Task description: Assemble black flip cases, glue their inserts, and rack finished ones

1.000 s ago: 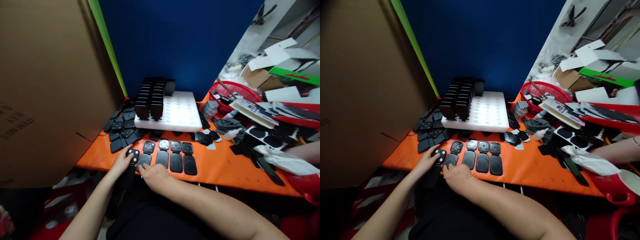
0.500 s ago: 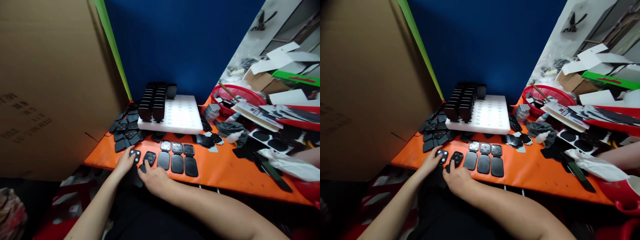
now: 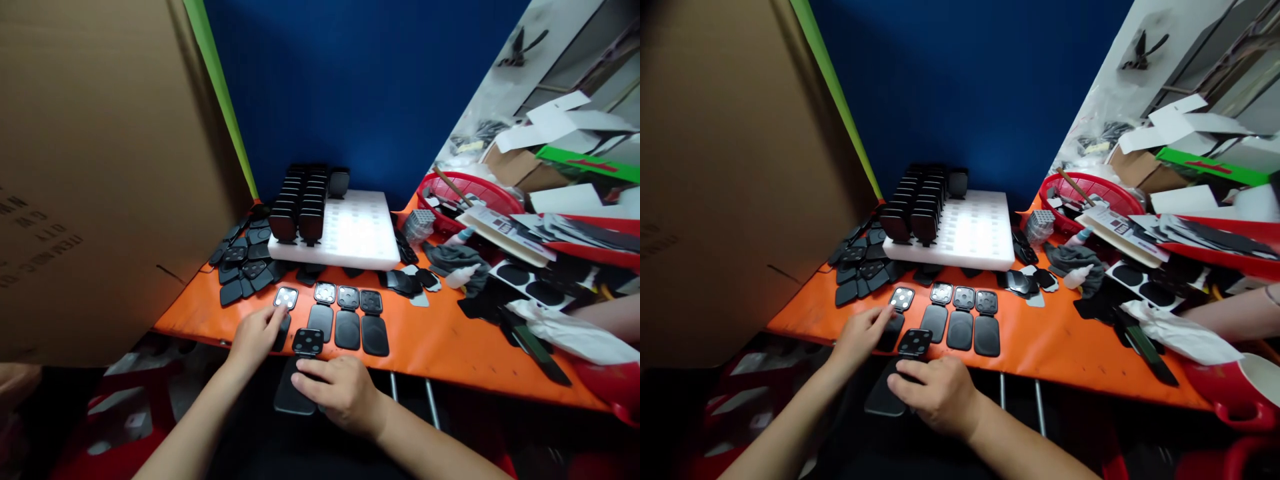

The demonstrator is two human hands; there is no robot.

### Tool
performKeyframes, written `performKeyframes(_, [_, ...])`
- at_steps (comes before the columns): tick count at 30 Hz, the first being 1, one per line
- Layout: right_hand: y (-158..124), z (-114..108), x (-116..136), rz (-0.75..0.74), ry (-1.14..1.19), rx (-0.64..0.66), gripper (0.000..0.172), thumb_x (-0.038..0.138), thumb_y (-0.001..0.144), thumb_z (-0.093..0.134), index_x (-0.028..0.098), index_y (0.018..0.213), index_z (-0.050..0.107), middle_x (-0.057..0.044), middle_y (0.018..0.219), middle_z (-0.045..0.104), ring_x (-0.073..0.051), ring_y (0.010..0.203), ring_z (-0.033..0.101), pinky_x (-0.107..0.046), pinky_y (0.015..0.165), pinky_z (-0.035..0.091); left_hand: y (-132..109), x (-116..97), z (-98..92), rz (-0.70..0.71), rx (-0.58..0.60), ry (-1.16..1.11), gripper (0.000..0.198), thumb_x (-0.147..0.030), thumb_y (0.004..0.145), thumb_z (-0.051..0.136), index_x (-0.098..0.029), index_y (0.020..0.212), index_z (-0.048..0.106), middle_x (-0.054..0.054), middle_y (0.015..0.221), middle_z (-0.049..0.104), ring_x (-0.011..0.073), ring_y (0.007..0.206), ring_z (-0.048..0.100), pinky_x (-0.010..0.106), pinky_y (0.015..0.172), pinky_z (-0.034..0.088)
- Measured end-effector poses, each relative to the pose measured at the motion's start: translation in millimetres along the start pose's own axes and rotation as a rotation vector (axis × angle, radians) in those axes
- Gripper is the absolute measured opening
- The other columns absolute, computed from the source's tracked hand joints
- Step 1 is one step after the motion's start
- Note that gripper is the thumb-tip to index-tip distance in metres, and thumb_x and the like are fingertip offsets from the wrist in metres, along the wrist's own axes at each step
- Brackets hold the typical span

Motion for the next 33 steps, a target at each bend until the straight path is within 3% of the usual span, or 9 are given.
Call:
performKeyframes(1, [0,1,1,-0.002,0.002,-0.006,0.028,0.018,0.086,0.046,0.024,0.109,0.060,0.000,0.109,0.068,-0.014,0.072,0.065,-0.025,0.052,0.046,-17,0,4.1,-0.049,0.121,-0.071,0.047,-0.051,0.087,0.038,-0.017,0.080,0.071,0.010,0.089,0.072,0.0278,0.092,0.065,0.039,0.083,0.049])
performKeyframes(4, [1,6,8,-0.039,0.025,0.034,0.025,0.020,0.085,0.049,0.024,0.107,0.060,0.002,0.108,0.068,-0.014,0.071,0.064,-0.026,0.053,0.045,-66,-1,28.3,-0.352,0.590,-0.789,0.043,-0.047,0.087,0.043,-0.014,0.102,0.067,0.011,0.102,0.070,0.0255,0.098,0.064,0.037,0.088,0.047])
performKeyframes(6, [0,10,14,-0.048,0.019,0.098,0.025,0.022,0.085,0.049,0.025,0.107,0.059,0.003,0.111,0.066,-0.014,0.071,0.063,-0.027,0.054,0.045,-81,-1,35.1,-0.489,0.610,-1.081,0.032,-0.034,0.084,0.055,-0.015,0.108,0.064,0.012,0.107,0.068,0.0241,0.100,0.063,0.035,0.090,0.046])
performKeyframes(10, [-12,4,21,0.091,0.017,0.245,0.035,0.031,0.084,0.050,0.024,0.119,0.052,-0.005,0.117,0.061,-0.017,0.076,0.063,-0.027,0.055,0.047,-76,6,32.1,-0.590,0.360,-1.284,0.028,-0.022,0.082,0.059,-0.019,0.110,0.060,0.009,0.111,0.066,0.0238,0.100,0.064,0.038,0.087,0.049])
performKeyframes(13, [-21,-11,13,0.413,0.137,0.317,0.040,0.035,0.083,0.052,0.020,0.120,0.049,-0.009,0.110,0.058,-0.018,0.083,0.061,-0.029,0.067,0.049,-73,7,29.4,-0.582,0.273,-1.222,0.031,-0.017,0.079,0.062,-0.019,0.110,0.058,0.009,0.114,0.064,0.0255,0.103,0.062,0.040,0.088,0.050])
performKeyframes(17, [-23,-25,-1,0.761,0.225,0.322,0.024,0.028,0.093,0.033,0.018,0.095,0.055,-0.007,0.094,0.060,-0.016,0.085,0.058,-0.029,0.075,0.046,-82,2,41.5,-0.578,0.356,-1.061,0.029,-0.015,0.076,0.063,-0.017,0.104,0.060,0.010,0.116,0.063,0.0289,0.112,0.057,0.040,0.091,0.048])
performKeyframes(22, [-9,-19,-9,0.788,0.194,0.428,0.027,0.030,0.096,0.030,0.020,0.087,0.054,-0.002,0.085,0.064,-0.015,0.078,0.060,-0.025,0.067,0.041,-86,-3,62.3,-0.384,0.460,-0.790,0.055,-0.012,0.072,0.052,-0.020,0.126,0.047,0.008,0.127,0.057,0.0293,0.120,0.049,0.045,0.100,0.039])
performKeyframes(28, [-7,-14,-14,0.835,-0.058,0.482,0.027,0.029,0.095,0.030,0.019,0.093,0.056,-0.005,0.089,0.065,-0.018,0.077,0.061,-0.027,0.062,0.037,-85,-5,72.0,0.020,0.418,-0.301,0.070,-0.011,0.074,0.047,-0.021,0.141,0.031,0.004,0.148,0.032,0.0243,0.136,0.025,0.040,0.113,0.016])
performKeyframes(33, [-3,-21,-16,0.767,-0.021,0.528,0.025,0.031,0.092,0.036,0.017,0.094,0.057,-0.006,0.090,0.064,-0.019,0.078,0.060,-0.029,0.064,0.038,-87,-7,74.0,0.067,0.415,-0.275,0.070,-0.010,0.078,0.047,-0.023,0.143,0.025,0.004,0.148,0.029,0.0231,0.136,0.026,0.037,0.112,0.017])
Point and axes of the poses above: each hand's wrist, its own y-axis towards the middle knuckle, its own z-axis out of the palm, x = y × z, the point moved 4 cm from there along y, towards the middle knuckle
